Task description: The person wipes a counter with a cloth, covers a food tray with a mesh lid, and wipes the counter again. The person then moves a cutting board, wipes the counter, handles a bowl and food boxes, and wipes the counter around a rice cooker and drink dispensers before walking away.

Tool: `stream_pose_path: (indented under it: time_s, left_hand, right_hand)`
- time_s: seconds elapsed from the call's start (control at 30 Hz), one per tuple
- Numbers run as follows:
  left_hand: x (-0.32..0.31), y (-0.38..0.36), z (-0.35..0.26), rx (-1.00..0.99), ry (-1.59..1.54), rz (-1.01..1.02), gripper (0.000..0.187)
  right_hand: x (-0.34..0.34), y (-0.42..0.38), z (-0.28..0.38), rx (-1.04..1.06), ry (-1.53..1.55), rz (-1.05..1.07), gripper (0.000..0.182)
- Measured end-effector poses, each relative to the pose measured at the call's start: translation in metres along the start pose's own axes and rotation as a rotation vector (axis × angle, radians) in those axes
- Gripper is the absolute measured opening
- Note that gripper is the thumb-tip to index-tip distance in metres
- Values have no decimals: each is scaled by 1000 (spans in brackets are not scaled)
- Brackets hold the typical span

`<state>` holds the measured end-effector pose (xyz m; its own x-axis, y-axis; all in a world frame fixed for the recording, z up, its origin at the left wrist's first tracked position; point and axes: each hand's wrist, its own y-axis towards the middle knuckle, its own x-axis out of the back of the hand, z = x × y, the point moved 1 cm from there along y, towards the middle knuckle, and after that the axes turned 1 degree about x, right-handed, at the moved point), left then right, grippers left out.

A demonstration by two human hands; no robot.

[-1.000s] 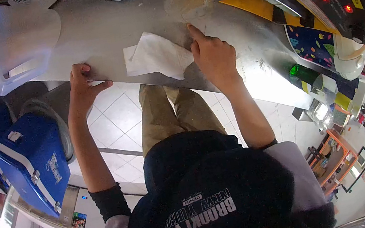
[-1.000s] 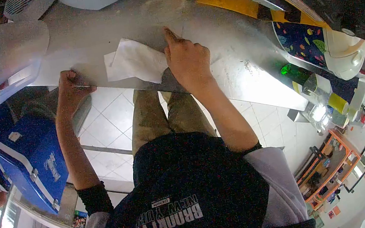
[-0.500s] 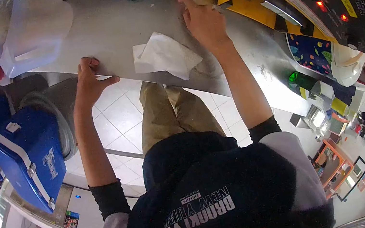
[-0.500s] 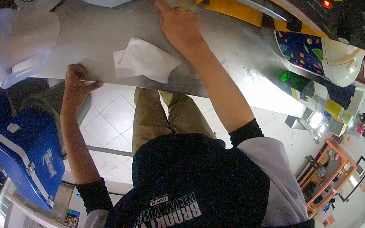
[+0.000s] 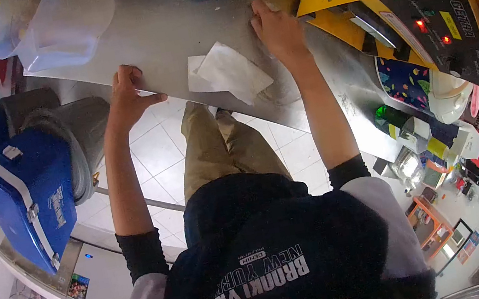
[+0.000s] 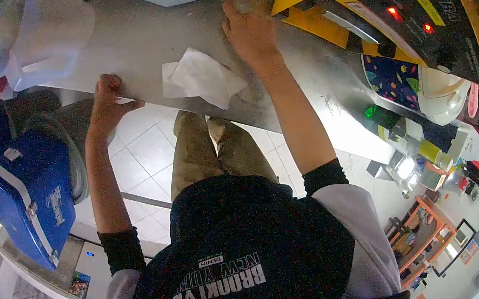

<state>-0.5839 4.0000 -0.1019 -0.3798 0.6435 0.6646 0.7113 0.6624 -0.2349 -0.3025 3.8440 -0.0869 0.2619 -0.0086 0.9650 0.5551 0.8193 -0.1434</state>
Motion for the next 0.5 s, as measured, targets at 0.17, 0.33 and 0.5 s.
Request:
stream_pose_path:
  time_s: [0.17, 0.33, 0.5]
  left_hand:
    - [2, -1, -6, 50, 27, 2, 69]
    - [5, -2, -13, 14, 84, -13, 68]
    - [4, -1, -13, 75, -52, -8, 69]
  right_hand:
    - [2, -4, -3, 28, 106, -28, 27]
    - [0, 2, -4, 54, 97, -2, 30]
    - [1, -4, -3, 61, 54, -14, 30]
